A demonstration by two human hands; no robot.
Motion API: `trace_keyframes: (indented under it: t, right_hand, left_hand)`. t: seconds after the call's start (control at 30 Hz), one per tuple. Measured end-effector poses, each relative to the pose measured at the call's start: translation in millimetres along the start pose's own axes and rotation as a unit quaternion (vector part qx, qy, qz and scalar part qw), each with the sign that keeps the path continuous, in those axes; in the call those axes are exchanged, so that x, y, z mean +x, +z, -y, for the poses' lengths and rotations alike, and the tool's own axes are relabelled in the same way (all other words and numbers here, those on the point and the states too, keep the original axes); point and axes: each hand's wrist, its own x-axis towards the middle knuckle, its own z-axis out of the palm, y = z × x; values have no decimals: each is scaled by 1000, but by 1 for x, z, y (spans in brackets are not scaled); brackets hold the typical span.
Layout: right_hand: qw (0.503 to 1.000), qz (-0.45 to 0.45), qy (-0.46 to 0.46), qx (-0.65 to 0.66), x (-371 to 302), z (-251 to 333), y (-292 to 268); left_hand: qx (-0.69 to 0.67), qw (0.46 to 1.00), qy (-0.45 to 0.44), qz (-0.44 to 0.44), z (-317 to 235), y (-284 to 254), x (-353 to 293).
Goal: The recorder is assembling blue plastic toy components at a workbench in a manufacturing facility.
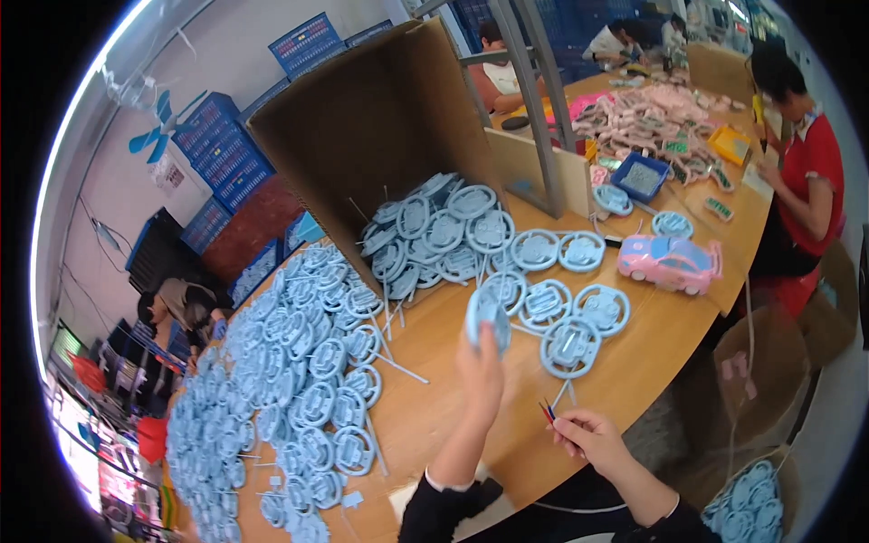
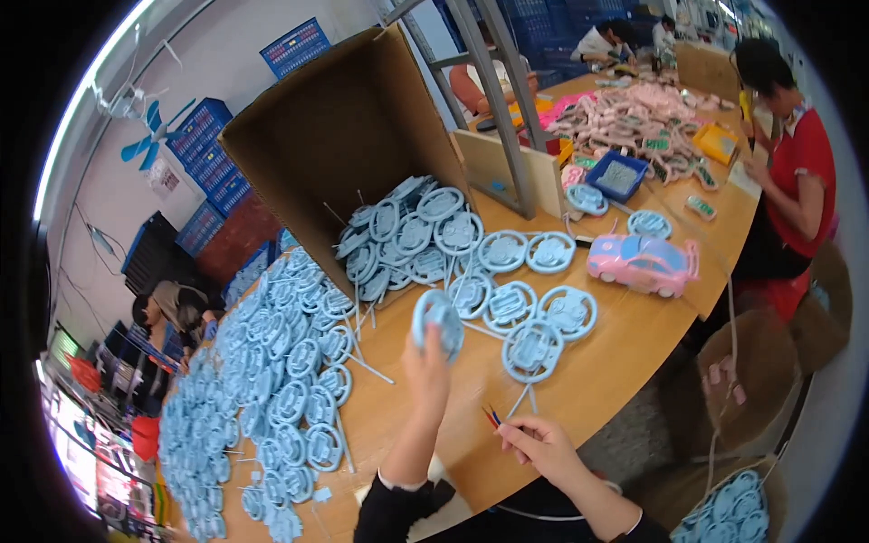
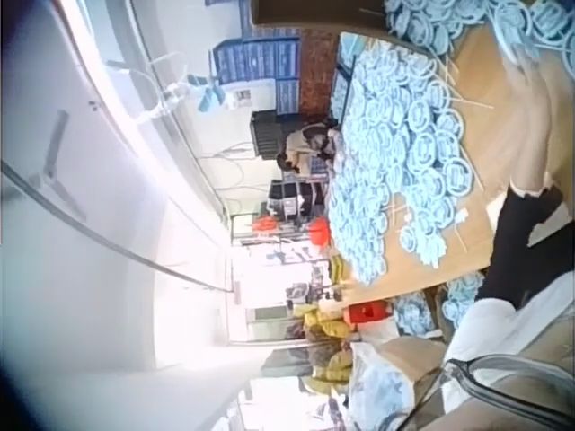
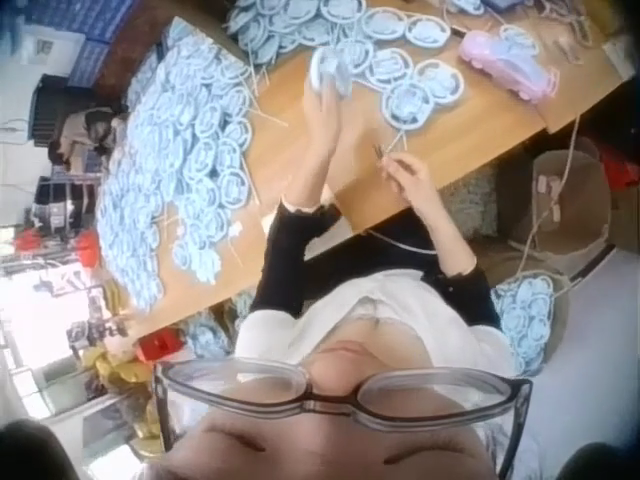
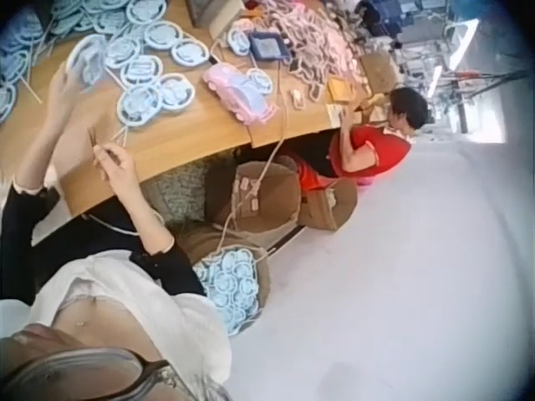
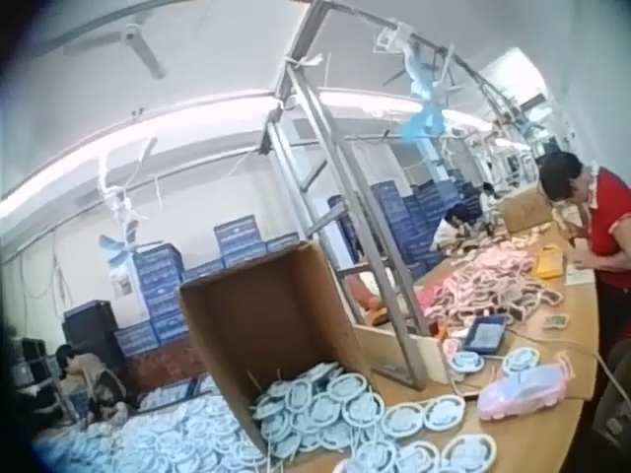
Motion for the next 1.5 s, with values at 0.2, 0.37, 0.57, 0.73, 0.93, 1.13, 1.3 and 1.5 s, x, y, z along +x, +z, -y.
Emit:
trace_keyframes:
  t: [0.2, 0.37, 0.57, 0.73, 0.93, 1.13, 1.3, 1.5]
  right_hand:
    - [999, 45, 8, 7, 20, -21, 58]
    - [991, -19, -24, -127, 23, -37, 81]
    - [979, -59, -52, -190, 18, -41, 89]
    - [970, -70, -92, -216, 21, -48, 89]
    - [971, -77, -97, -206, 21, -46, 89]
    - [987, -53, -67, -136, 29, -56, 82]
    - [994, -26, -38, -100, 32, -56, 76]
    - [995, -31, -77, -48, 37, -66, 76]
  left_hand:
    - [-484, 868, -100, -43, 57, -65, -74]
    - [-483, 871, -95, 4, 84, -75, -95]
    - [-520, 847, -106, 10, 87, -85, -103]
    - [-529, 842, -101, 23, 88, -84, -108]
    - [-528, 842, -107, 24, 88, -80, -108]
    - [-520, 846, -110, 42, 88, -77, -110]
    - [-533, 834, -131, 61, 90, -74, -110]
    - [-523, 839, -138, 64, 89, -73, -111]
